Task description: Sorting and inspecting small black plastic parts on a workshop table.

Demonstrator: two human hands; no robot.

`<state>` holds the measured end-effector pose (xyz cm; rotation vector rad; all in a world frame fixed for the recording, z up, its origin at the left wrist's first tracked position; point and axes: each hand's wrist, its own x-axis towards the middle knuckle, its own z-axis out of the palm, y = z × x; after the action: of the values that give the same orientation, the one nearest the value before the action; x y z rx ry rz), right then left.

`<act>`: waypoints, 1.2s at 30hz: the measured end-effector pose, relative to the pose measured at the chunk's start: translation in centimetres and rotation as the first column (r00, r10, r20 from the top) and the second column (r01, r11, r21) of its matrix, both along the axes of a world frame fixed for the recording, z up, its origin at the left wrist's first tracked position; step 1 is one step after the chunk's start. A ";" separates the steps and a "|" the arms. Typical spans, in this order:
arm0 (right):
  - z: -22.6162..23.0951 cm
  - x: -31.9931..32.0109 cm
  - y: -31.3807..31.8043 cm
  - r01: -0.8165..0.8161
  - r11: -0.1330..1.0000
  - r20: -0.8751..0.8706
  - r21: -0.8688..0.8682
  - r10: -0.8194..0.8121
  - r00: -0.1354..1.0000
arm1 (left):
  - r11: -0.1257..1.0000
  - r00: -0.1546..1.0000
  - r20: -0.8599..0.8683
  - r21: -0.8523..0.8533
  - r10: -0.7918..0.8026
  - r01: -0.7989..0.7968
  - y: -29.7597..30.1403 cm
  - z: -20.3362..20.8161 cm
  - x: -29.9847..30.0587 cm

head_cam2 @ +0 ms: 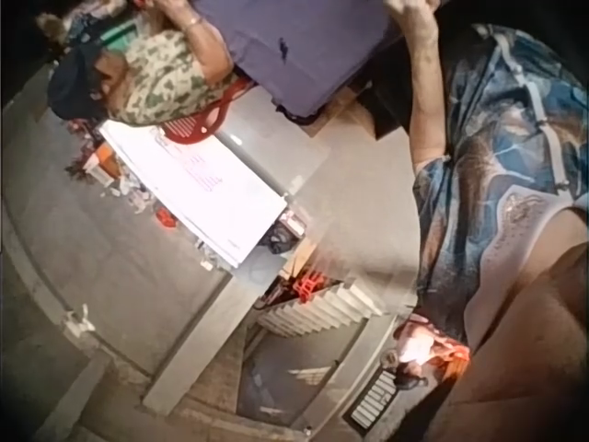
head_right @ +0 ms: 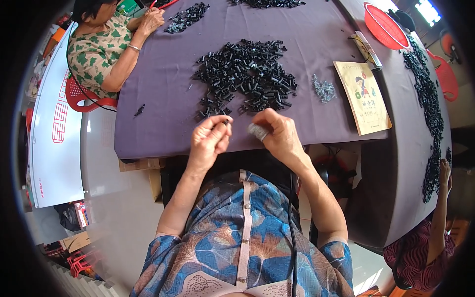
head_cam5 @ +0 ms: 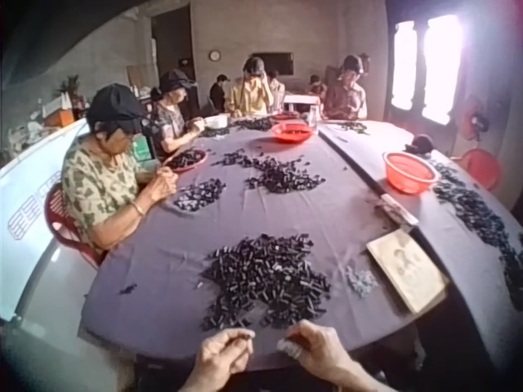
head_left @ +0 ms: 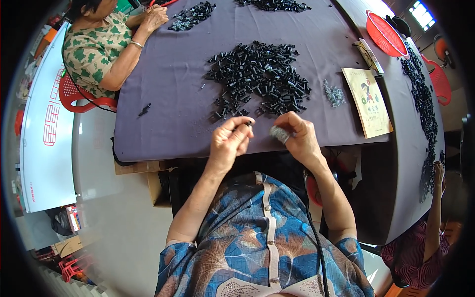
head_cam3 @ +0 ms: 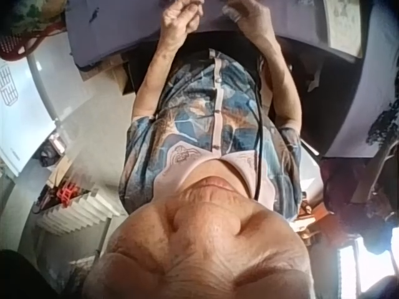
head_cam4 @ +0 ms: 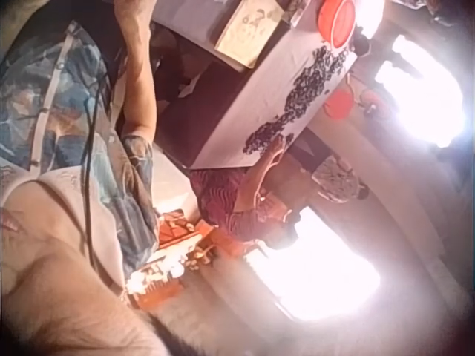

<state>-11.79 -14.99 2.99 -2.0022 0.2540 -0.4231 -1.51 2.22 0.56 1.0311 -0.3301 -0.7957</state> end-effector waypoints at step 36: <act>-1.1 4.7 0.8 0.018 0.643 -0.013 -0.766 -0.044 0.999 | 0.997 0.998 0.011 0.048 0.067 -0.068 0.0 0.1 1.0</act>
<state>-7.06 -14.14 1.91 -2.8595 0.1286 -0.5885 -0.50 2.25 0.68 1.0864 -0.2834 -0.7412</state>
